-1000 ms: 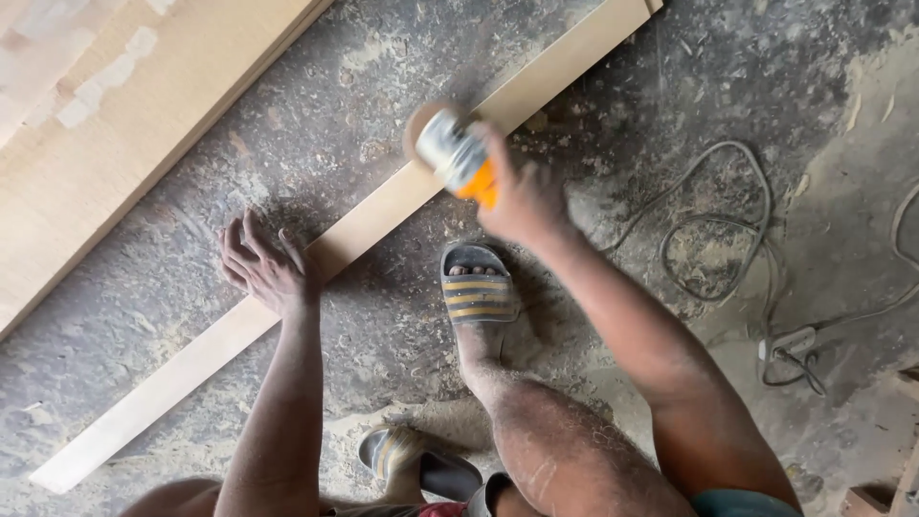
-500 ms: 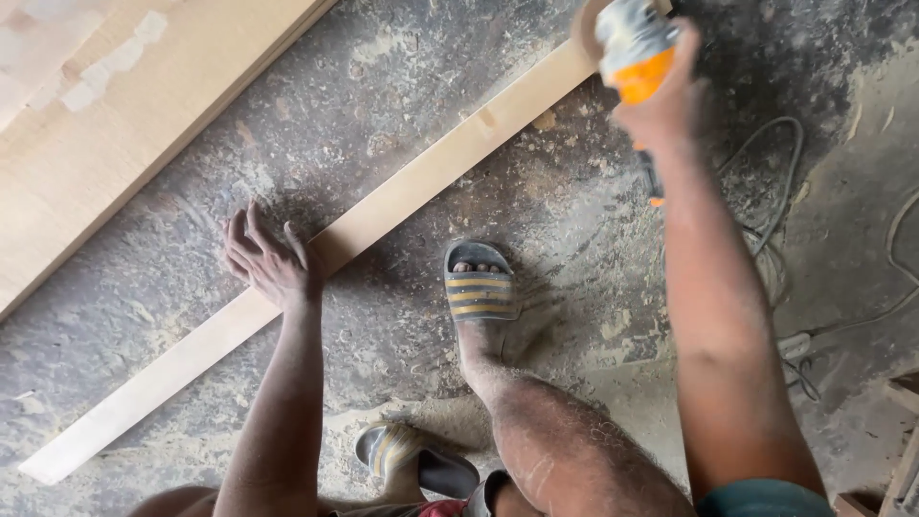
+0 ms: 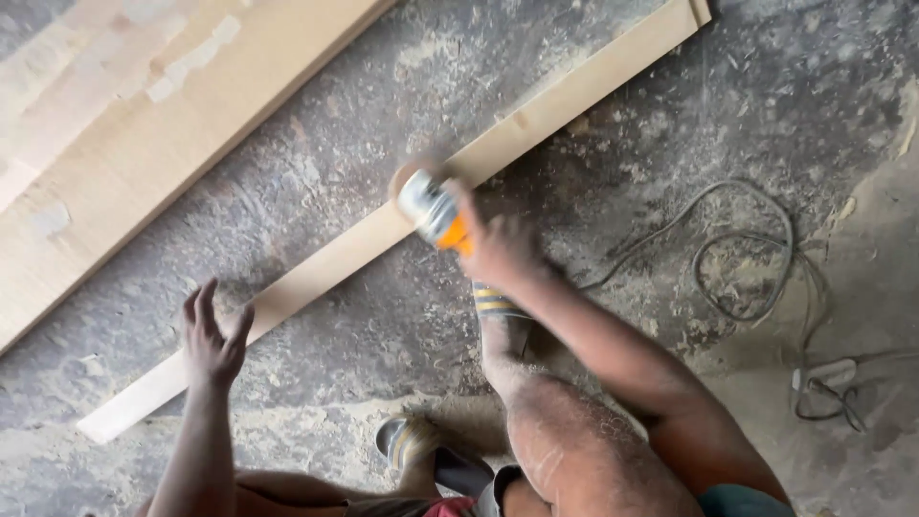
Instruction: Sanding wooden planks using an angle grinder with a sanding disc attachment.
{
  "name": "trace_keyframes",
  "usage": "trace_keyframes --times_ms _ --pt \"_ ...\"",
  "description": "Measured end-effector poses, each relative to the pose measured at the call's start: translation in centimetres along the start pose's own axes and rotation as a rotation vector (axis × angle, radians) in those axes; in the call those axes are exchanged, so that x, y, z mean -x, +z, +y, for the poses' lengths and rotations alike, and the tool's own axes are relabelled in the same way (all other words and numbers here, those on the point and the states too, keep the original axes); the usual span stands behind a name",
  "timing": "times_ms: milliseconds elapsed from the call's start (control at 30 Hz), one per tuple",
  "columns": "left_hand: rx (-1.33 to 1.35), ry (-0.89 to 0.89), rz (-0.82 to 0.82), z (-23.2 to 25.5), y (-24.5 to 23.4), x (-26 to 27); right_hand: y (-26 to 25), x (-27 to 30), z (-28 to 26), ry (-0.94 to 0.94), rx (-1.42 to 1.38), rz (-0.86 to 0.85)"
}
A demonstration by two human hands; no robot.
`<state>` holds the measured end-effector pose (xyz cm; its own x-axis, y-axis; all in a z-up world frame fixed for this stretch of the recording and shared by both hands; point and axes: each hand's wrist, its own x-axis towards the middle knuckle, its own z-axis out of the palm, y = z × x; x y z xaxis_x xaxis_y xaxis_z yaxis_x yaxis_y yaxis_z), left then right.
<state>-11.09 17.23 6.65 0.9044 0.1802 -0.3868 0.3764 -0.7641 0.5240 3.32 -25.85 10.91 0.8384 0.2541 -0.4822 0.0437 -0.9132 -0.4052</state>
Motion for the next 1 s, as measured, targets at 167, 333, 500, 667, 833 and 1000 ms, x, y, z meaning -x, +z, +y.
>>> trace_keyframes --times_ms 167,333,500,667,833,1000 --pt "-0.379 0.000 -0.038 -5.5 -0.2 3.2 7.0 0.5 0.2 -0.220 0.229 0.303" --pt "-0.484 0.056 0.058 -7.2 1.1 4.3 -2.7 0.3 5.9 0.114 0.067 0.077" --pt "-0.725 -0.225 -0.137 -6.5 0.3 2.6 -11.2 -1.4 11.1 0.418 -0.031 0.298" --pt "-0.697 -0.081 -0.106 -7.1 1.4 1.5 -13.6 -0.6 20.9 0.457 -0.379 0.583" --pt "-0.254 0.163 -0.086 6.0 6.0 -2.7 -11.9 5.5 22.4 0.113 -0.807 0.722" --pt "-0.072 0.615 0.385 14.9 23.1 -12.9 -12.3 6.2 12.0 0.470 -0.941 0.747"
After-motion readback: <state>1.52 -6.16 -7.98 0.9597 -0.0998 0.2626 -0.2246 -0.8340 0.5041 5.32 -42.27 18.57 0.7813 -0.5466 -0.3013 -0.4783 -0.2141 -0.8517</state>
